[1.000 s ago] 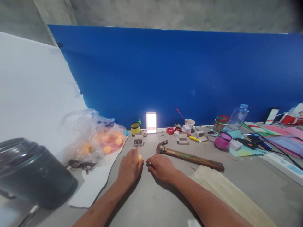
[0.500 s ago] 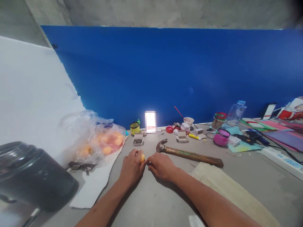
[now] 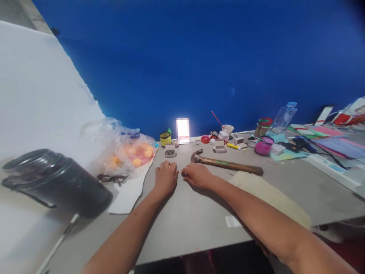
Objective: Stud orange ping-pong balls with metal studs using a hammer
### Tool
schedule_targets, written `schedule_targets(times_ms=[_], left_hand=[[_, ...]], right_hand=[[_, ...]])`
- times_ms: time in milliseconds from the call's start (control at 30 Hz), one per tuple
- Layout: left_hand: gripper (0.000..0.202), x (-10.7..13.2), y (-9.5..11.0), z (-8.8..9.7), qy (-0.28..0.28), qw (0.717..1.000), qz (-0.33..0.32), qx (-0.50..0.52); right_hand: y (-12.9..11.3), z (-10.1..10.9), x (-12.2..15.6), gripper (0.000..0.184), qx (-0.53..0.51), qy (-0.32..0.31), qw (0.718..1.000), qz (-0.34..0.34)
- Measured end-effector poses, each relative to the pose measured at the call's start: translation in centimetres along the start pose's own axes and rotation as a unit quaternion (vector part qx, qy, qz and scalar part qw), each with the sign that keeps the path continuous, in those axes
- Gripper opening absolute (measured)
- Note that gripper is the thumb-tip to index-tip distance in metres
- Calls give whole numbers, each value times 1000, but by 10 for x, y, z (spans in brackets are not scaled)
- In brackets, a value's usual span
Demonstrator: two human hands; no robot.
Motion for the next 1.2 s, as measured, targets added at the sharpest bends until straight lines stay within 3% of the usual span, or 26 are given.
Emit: schedule_targets(times_ms=[200,333,433,500,667,833,1200], left_hand=[[38,-1,-11,-4,18,999,45,-4],[48,-6,-13,-5,55,998,34,9],[51,-9,-12,-4,81,996,23,15],[49,-10,-11,-4,89,996,12,20],[47,-14,-17,-1,75,997,16,17],[36,-16,-27,1,58,998,15,13],[30,-15,-25,4,48,998,19,27]], right_hand=[[-5,5,-10,24,18,-36,999,-26],[-5,29,-34,22,40,-101,993,-52],[-6,65,-66,27,52,-20,996,-71],[-8,77,-88,31,69,20,993,-92],[-21,54,-129,28,91,-13,988,-121],[-25,31,-147,36,80,-35,987,-132],[-3,23,-164,34,56,-41,986,-153]])
Point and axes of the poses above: each hand's wrist, its own x-axis away from the middle knuckle, its own z-axis out of the back of the hand, y = z × x, the point moved 7 cm from there along -x, towards the middle knuckle, and after that the axes turned 2 degrees about y, right-handed, at the moved point
